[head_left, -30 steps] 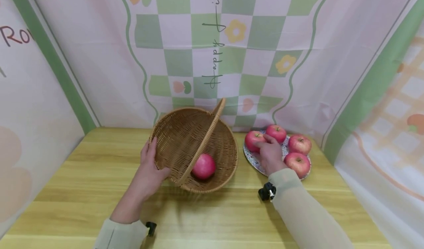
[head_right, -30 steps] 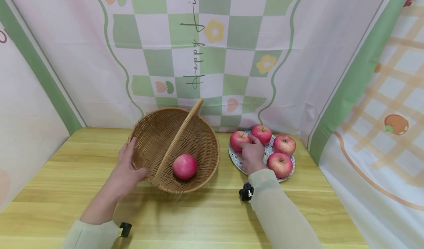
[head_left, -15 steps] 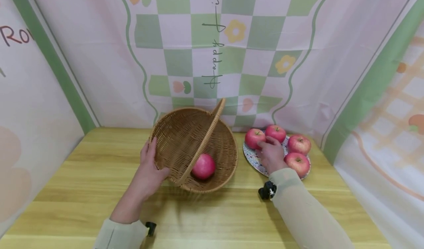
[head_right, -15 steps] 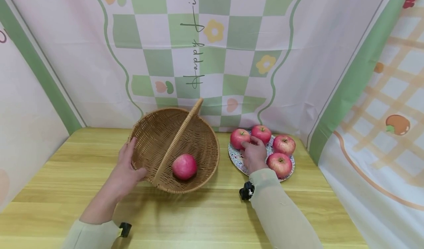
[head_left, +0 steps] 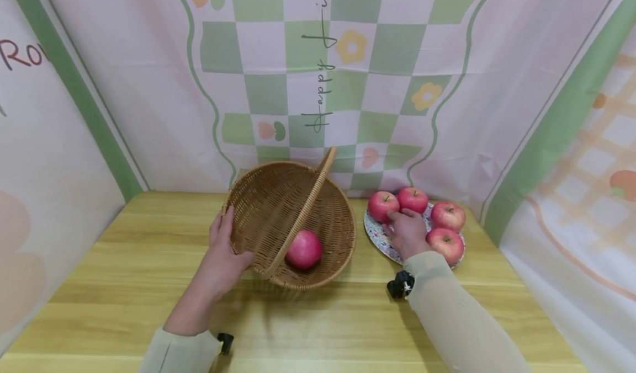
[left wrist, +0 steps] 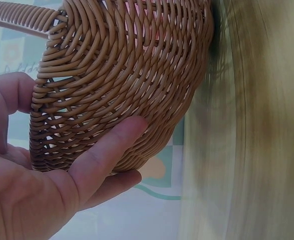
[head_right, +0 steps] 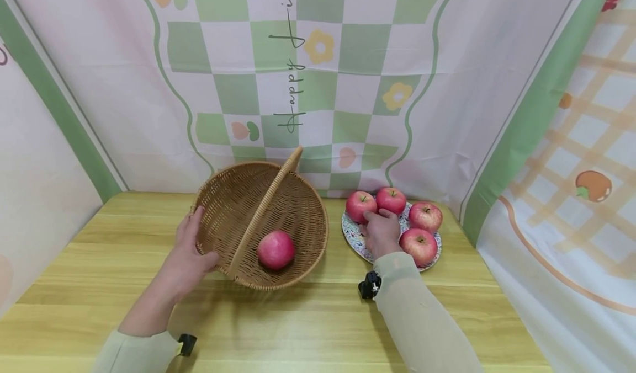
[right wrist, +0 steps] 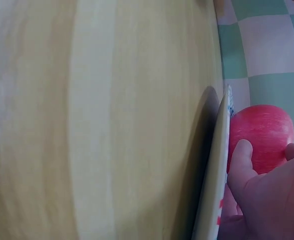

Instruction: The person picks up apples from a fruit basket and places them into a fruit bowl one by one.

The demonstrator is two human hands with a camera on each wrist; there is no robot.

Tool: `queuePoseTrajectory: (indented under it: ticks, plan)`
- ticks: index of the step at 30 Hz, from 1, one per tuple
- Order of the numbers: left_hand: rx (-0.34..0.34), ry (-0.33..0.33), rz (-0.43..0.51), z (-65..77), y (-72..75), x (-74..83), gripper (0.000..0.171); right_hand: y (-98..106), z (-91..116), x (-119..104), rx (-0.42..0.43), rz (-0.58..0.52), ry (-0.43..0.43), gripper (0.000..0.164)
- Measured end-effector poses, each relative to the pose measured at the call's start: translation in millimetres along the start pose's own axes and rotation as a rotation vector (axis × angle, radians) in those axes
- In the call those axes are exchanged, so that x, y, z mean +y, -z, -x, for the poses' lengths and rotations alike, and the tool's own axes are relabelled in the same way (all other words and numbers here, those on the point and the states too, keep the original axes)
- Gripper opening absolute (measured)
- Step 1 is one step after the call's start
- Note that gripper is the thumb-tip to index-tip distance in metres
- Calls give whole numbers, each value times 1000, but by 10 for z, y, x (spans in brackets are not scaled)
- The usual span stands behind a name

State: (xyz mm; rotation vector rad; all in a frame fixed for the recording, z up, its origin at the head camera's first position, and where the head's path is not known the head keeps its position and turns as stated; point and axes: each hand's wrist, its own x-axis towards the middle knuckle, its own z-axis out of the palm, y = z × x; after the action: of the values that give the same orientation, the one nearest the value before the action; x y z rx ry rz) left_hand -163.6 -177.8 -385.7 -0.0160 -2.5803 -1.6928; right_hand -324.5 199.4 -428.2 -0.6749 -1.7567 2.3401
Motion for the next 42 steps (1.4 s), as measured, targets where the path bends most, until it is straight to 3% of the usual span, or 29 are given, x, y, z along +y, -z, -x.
queuePoseTrajectory:
  ticks: [6,16,22,25,28,31,35,42]
  plan:
    - [1,-2,-1,-4,0,8,108,1,82,-30,12,-13,-17,67]
    - [-3,-2,8,2,8,33,108,-151,424,-218,-18,-31,-18,75]
    - [-3,-9,12,-1,2,33,108,-178,612,-355,-78,-67,-3,58]
    - [-5,-16,10,-5,-3,30,108,-191,786,-417,-166,-74,27,40]
    - [-6,-16,10,-7,-6,33,108,-209,1004,-467,-321,25,87,34]
    - [-6,-9,5,-6,-9,38,109,-234,1193,-509,-496,132,139,49]
    - [-7,-4,-2,6,-9,43,109,-266,1356,-527,-654,206,117,73]
    - [-15,-1,-10,21,-8,40,108,-386,1483,-407,-748,295,85,82]
